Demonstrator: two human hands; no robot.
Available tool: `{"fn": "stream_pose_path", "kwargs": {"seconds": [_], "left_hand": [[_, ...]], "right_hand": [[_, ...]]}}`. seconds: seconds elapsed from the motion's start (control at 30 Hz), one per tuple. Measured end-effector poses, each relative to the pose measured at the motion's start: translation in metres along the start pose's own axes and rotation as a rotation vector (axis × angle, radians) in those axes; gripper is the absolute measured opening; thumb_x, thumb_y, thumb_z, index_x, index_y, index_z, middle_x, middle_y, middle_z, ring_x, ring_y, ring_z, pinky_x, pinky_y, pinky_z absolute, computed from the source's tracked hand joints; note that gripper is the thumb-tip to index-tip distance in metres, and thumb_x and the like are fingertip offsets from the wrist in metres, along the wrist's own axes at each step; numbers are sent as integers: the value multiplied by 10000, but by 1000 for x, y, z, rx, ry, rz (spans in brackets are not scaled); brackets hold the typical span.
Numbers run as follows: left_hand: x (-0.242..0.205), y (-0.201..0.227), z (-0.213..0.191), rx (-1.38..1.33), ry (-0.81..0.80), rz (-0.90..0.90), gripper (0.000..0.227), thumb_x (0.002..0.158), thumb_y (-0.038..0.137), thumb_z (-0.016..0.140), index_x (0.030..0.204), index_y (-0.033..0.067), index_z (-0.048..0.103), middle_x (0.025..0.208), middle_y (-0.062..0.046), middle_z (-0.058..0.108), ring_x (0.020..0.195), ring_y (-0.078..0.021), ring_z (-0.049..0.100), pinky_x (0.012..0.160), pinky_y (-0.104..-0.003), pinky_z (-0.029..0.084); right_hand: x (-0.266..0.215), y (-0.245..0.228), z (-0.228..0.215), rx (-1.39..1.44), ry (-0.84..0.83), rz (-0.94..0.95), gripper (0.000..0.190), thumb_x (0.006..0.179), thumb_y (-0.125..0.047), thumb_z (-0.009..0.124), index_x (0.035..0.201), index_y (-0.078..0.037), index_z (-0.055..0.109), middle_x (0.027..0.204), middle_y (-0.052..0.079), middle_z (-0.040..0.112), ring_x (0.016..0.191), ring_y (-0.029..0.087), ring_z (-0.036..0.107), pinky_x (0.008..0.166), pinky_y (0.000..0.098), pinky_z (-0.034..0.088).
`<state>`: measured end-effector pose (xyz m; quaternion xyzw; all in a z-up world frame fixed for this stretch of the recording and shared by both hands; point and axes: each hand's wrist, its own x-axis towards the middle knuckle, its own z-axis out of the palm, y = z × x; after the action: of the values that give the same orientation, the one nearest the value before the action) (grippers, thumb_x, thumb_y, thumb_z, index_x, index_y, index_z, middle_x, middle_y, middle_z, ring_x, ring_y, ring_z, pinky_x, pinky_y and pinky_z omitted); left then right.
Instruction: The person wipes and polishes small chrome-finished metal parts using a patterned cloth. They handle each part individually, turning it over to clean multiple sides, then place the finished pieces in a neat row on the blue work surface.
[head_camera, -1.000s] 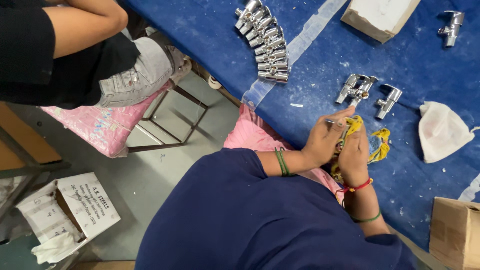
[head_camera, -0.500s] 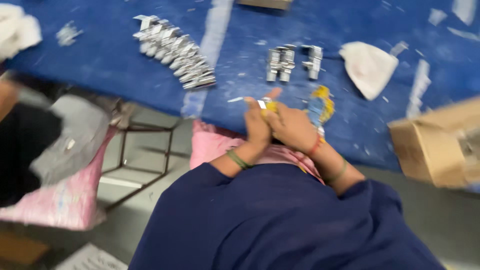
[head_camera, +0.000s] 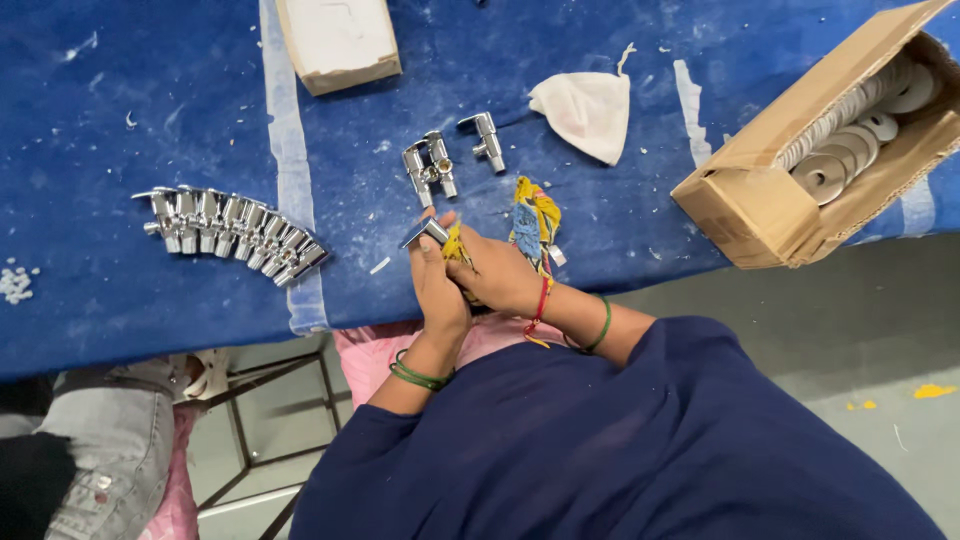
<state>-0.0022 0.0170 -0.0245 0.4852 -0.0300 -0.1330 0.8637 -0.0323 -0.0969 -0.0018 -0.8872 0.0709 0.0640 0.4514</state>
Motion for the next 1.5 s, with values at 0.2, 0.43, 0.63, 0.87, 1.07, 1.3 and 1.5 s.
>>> {"fn": "stream_pose_path", "kwargs": {"seconds": [0.2,0.43,0.63,0.87,1.07,1.3,1.5], "left_hand": [[1,-2,-9,-52,-99,-132,526,1127,404,364,1435,-2,496,1274,-150,653,1071,-204,630,967,-375,526],[11,-16,-28,431,-121,-78,394,1133,341,481,1238,-8,629,1098,-77,670,998,-122,597,901,-285,509],[18,-15,-38,400,-53,-230,199,972,231,677,1045,50,637,919,-8,650,825,-101,589,738,-272,489],[20,16,-37,657,-144,-105,219,911,116,749,1033,13,600,888,-73,630,816,-197,600,746,-313,524],[6,5,-11,778,-508,389,512,783,107,707,1271,30,573,1199,-185,641,1094,-353,657,933,-418,536],[16,-20,-24,1014,-582,238,414,702,195,760,1100,99,700,1016,-167,743,943,-368,704,823,-447,580],[14,-38,-27,1120,-609,160,350,767,219,747,1090,110,671,1035,-149,714,993,-363,676,867,-455,549]], "right_hand": [[11,32,1,514,-296,-24,426,1006,-358,583,1182,27,634,1010,125,714,941,205,680,848,380,544],[5,34,-10,211,-234,-5,433,1068,-351,550,1257,38,587,1089,180,728,1012,303,666,880,414,523],[-13,-5,-17,-270,51,-279,276,996,-311,588,1125,-69,623,998,171,702,888,391,677,756,494,528],[-20,-25,-62,-364,459,-320,237,800,-238,750,913,-48,666,965,143,655,897,364,641,727,470,510],[0,-30,-36,-279,349,-668,202,767,-180,686,855,-31,581,1047,204,602,996,404,586,875,490,495],[36,2,-21,-150,234,-357,234,924,-241,678,893,-18,618,902,180,604,861,405,602,740,483,474],[31,-12,-44,-185,224,-712,167,814,-199,659,875,-49,620,891,147,588,849,374,589,761,470,472]]}}
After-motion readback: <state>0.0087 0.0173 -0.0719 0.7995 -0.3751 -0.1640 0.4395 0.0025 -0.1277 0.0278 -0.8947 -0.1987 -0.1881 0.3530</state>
